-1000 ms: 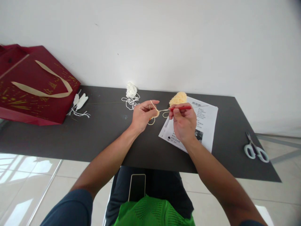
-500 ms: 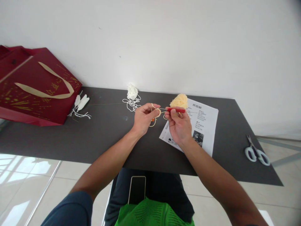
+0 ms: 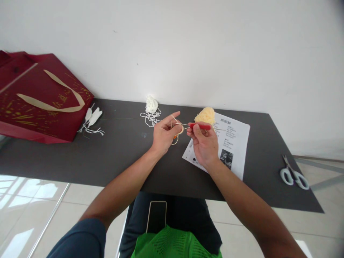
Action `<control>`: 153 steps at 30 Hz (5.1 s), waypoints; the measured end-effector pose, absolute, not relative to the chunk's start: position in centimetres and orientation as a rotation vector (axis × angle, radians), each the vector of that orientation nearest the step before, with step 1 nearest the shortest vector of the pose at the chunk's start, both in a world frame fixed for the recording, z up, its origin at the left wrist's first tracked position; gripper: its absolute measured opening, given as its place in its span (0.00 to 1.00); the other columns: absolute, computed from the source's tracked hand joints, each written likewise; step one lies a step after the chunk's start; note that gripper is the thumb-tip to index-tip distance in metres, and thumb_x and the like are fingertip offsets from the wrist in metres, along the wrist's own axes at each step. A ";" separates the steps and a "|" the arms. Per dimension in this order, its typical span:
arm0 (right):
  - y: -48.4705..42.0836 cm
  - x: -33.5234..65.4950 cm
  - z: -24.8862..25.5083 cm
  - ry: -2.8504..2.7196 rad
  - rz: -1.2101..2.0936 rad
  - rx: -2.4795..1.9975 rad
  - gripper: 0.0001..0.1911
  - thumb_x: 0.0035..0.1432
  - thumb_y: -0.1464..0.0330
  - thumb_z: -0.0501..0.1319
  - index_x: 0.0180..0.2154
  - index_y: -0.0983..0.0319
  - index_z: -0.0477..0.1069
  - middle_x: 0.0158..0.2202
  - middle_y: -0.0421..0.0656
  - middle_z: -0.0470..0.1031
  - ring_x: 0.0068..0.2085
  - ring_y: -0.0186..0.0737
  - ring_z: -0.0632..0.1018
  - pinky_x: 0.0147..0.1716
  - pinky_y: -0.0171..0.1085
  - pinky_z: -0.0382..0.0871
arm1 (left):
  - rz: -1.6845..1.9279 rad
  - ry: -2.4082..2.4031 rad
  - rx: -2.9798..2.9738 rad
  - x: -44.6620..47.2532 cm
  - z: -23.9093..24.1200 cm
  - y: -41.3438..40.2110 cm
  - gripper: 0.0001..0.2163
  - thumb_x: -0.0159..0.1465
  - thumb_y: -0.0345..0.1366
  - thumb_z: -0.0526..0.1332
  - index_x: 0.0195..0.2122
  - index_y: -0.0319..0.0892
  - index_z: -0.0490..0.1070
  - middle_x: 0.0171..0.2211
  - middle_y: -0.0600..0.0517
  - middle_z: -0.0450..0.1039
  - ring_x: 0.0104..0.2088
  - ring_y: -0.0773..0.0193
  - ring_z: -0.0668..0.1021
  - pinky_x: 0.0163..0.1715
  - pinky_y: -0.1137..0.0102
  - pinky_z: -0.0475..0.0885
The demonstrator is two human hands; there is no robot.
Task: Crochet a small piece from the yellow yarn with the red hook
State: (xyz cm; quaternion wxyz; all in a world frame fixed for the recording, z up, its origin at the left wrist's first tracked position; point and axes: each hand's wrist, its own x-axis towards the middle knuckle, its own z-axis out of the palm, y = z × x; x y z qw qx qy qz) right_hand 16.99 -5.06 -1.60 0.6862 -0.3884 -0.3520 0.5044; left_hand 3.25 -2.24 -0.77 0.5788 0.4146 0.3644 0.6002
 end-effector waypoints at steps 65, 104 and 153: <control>-4.9 18.3 -0.7 -0.973 1.055 -0.705 0.07 0.62 0.65 0.70 0.37 0.56 0.72 0.36 0.36 0.82 0.27 0.30 0.79 0.25 0.33 0.75 | 1.254 0.701 0.867 2.4 -0.1 -1.8 0.18 0.46 0.26 0.68 0.39 0.41 0.84 0.23 0.54 0.76 0.22 0.71 0.70 0.25 0.73 0.60; -5.1 18.2 0.0 -0.846 1.226 -0.699 0.12 0.57 0.62 0.74 0.34 0.57 0.73 0.33 0.36 0.82 0.27 0.29 0.80 0.25 0.30 0.77 | 1.132 0.653 0.768 2.0 0.3 -1.5 0.11 0.44 0.27 0.66 0.31 0.38 0.82 0.21 0.51 0.73 0.21 0.69 0.70 0.23 0.72 0.59; -4.8 17.0 -1.1 -0.612 1.288 -0.792 0.12 0.53 0.63 0.76 0.34 0.58 0.76 0.37 0.37 0.83 0.32 0.29 0.80 0.32 0.31 0.78 | 1.343 0.946 1.072 5.6 -0.5 -2.1 0.24 0.52 0.26 0.66 0.52 0.41 0.76 0.29 0.58 0.73 0.27 0.71 0.76 0.30 0.74 0.72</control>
